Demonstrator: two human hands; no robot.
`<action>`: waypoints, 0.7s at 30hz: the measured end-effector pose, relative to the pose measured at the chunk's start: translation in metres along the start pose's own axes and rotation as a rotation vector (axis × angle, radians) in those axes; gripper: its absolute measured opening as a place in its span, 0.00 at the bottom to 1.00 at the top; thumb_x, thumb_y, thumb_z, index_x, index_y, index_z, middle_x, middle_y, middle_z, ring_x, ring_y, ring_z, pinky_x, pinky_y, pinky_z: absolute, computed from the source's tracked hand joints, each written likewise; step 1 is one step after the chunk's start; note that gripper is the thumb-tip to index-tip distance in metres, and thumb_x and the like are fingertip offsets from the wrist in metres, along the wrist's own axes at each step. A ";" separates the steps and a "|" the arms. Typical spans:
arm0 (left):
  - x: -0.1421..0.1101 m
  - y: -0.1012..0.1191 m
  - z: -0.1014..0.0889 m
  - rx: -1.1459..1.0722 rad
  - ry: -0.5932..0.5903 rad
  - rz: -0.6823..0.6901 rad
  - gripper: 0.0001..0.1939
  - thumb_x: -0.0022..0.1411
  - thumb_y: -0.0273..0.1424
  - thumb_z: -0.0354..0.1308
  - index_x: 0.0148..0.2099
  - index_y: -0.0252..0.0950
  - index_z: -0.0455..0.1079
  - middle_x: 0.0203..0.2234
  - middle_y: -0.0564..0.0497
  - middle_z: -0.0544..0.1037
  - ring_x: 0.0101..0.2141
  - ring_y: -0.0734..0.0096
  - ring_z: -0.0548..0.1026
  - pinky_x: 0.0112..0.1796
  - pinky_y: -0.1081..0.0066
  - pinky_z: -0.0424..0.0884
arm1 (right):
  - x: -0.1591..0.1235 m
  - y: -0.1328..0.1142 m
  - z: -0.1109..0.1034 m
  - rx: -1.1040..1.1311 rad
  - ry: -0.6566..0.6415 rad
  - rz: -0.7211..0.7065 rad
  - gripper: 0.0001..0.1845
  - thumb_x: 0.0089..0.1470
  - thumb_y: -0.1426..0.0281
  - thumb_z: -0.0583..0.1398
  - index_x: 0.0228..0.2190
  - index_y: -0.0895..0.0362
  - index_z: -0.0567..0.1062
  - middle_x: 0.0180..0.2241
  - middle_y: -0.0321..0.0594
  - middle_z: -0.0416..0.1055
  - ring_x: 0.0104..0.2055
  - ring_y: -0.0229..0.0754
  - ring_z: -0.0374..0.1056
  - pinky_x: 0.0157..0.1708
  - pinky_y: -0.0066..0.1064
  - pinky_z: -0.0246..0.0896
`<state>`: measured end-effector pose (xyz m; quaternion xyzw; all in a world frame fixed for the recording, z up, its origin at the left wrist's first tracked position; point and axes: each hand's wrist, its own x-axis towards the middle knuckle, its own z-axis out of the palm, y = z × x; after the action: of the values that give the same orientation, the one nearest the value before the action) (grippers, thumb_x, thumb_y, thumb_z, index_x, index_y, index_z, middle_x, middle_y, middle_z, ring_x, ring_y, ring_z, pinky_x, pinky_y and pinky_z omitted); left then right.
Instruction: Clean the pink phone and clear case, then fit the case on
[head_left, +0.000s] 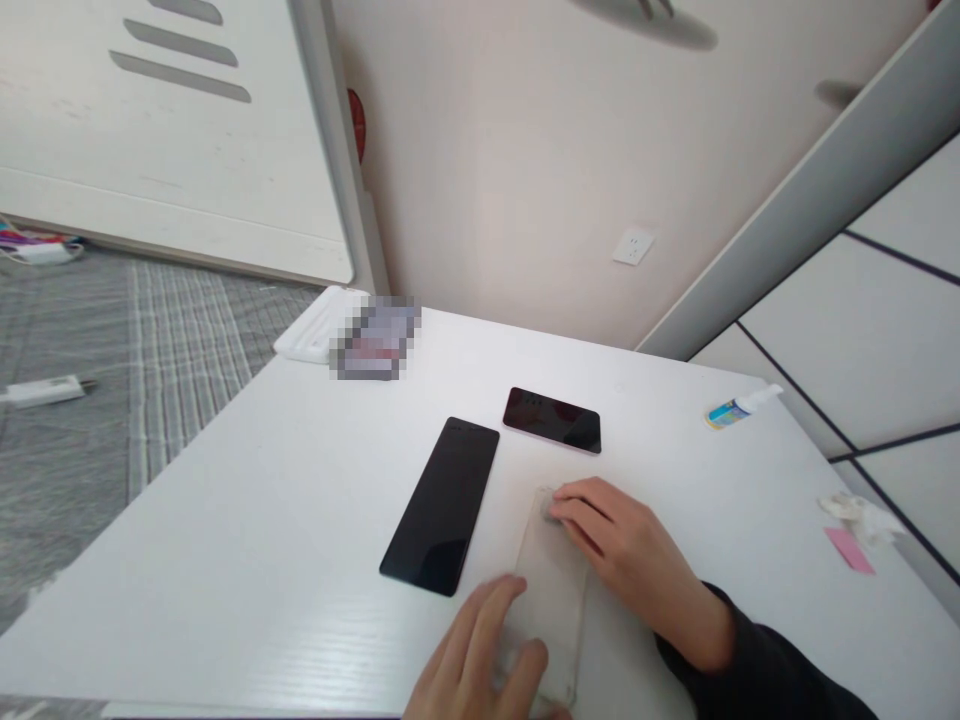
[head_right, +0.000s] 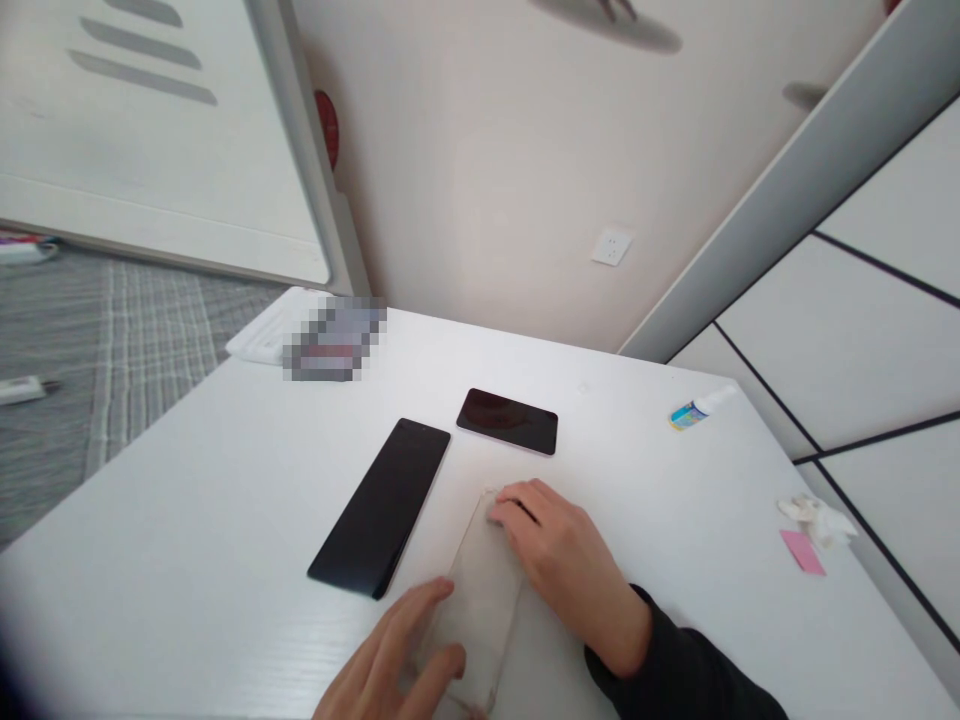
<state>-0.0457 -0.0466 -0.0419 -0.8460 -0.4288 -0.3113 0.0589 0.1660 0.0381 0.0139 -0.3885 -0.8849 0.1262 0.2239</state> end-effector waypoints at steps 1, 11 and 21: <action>0.000 0.001 0.000 0.007 0.008 -0.016 0.17 0.75 0.44 0.47 0.43 0.39 0.70 0.49 0.36 0.79 0.46 0.58 0.83 0.43 0.66 0.83 | -0.001 -0.004 0.003 0.034 -0.020 -0.018 0.14 0.72 0.74 0.52 0.45 0.57 0.78 0.44 0.46 0.78 0.45 0.45 0.76 0.45 0.37 0.76; 0.006 0.009 0.001 -0.057 0.061 -0.131 0.23 0.58 0.26 0.54 0.57 0.33 0.65 0.56 0.32 0.75 0.54 0.52 0.79 0.47 0.59 0.83 | -0.008 -0.006 -0.004 0.027 -0.083 -0.046 0.14 0.72 0.73 0.53 0.41 0.57 0.78 0.39 0.44 0.78 0.39 0.43 0.75 0.40 0.33 0.75; 0.009 0.011 0.004 -0.016 -0.006 -0.111 0.33 0.51 0.23 0.54 0.62 0.30 0.62 0.58 0.30 0.74 0.57 0.48 0.77 0.50 0.56 0.81 | -0.011 -0.012 0.000 0.039 -0.178 -0.133 0.13 0.69 0.74 0.55 0.37 0.57 0.79 0.34 0.41 0.76 0.34 0.42 0.72 0.34 0.31 0.73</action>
<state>-0.0319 -0.0458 -0.0379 -0.8223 -0.4728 -0.3149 0.0335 0.1651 0.0218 0.0153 -0.3119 -0.9224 0.1622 0.1598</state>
